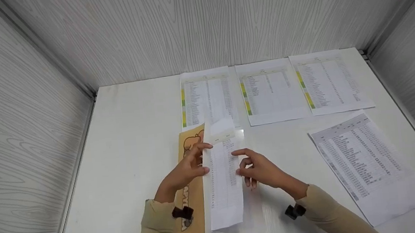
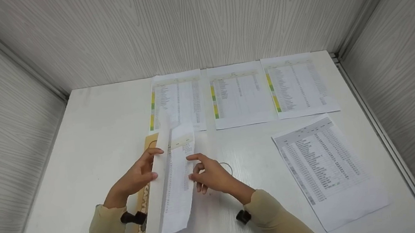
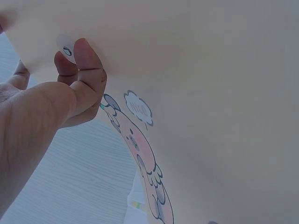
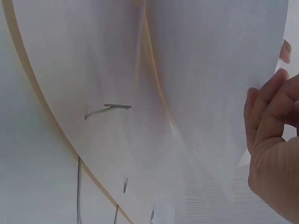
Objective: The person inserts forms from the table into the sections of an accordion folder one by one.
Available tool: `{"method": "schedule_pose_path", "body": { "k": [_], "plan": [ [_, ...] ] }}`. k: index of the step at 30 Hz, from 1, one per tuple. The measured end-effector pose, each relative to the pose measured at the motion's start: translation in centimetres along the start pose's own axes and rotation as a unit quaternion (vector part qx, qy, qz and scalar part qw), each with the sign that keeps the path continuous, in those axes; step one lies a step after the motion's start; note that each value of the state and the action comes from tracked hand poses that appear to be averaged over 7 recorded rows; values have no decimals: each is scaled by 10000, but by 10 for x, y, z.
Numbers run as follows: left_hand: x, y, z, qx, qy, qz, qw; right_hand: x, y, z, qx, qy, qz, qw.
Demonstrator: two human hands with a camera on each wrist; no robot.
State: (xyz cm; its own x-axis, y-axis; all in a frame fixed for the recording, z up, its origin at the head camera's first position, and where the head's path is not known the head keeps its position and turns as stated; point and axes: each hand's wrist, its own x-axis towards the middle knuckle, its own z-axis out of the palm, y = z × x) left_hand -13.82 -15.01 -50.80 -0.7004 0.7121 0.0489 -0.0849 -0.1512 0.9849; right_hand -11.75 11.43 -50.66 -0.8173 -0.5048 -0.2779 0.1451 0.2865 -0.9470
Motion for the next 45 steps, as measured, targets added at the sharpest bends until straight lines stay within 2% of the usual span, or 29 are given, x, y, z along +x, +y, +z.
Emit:
{"method": "schedule_pose_path", "body": {
  "k": [7, 13, 18, 24, 33, 40, 45],
  "plan": [
    [2, 2, 0, -4, -29, 8, 10000, -6, -2, -5, 223, 63, -185, 9996],
    [2, 2, 1, 113, 47, -12, 9999, 0, -1, 0, 304, 85, -196, 9993],
    [2, 3, 2, 201, 139, -100, 9997, 3, 0, 2, 218, -67, -148, 9996],
    [4, 6, 2, 218, 199, -117, 9995, 2, -3, -6, 110, -123, -204, 9997],
    [3, 5, 1, 313, 217, -23, 9993, 6, -7, -7, -71, 46, -210, 9997],
    [3, 3, 1, 336, 229, 13, 9992, 2, -8, -7, 28, 168, -299, 9994],
    [3, 3, 2, 315, 253, -87, 9991, 3, -4, -9, -35, 174, -260, 9995]
  ]
}}
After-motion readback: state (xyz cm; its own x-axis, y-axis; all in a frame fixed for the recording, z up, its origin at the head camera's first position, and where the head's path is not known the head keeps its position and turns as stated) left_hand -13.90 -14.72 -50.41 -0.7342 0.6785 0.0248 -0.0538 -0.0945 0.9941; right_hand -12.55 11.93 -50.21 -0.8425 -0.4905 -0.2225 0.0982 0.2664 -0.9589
